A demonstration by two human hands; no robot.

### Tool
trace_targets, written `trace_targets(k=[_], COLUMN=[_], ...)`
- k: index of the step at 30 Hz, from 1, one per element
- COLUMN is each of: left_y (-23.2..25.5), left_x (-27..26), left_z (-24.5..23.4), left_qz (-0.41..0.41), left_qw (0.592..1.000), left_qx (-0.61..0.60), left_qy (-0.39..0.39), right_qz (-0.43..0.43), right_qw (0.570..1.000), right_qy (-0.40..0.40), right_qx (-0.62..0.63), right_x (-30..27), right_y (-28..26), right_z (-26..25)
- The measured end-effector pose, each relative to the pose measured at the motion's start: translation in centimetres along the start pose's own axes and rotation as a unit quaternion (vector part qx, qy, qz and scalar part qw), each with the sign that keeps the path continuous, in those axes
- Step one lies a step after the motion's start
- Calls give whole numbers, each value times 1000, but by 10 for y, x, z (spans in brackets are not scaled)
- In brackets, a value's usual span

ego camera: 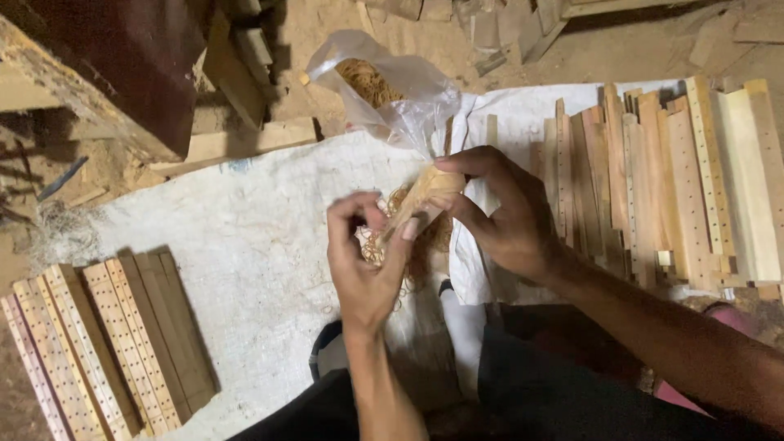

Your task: Wrapping rubber bands around wooden slats and organizing them into stacks

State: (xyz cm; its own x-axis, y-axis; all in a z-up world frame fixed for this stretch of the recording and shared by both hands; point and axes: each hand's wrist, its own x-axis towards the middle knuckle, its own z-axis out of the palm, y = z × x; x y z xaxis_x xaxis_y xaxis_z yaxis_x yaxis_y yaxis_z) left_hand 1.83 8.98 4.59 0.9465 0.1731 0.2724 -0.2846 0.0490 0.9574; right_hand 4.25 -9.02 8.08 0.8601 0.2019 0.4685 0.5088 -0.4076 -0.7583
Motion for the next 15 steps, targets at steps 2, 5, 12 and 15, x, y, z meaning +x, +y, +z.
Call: trace_targets(k=[2, 5, 12, 15], left_y=[7, 0, -9, 4], left_x=[12, -2, -9, -10], left_z=[-9, -1, 18, 14], left_qz=[-66, -83, -64, -61], left_qw=[994, 982, 994, 989], left_qx=[29, 71, 61, 127], left_qy=[-86, -155, -67, -37], right_qz=[-46, -99, -158, -162], right_qw=[999, 994, 987, 986], right_qy=[-17, -35, -2, -15], right_qx=[-17, 14, 19, 49], right_x=[4, -1, 5, 5], right_y=[-4, 2, 7, 9], right_z=[1, 8, 22, 25])
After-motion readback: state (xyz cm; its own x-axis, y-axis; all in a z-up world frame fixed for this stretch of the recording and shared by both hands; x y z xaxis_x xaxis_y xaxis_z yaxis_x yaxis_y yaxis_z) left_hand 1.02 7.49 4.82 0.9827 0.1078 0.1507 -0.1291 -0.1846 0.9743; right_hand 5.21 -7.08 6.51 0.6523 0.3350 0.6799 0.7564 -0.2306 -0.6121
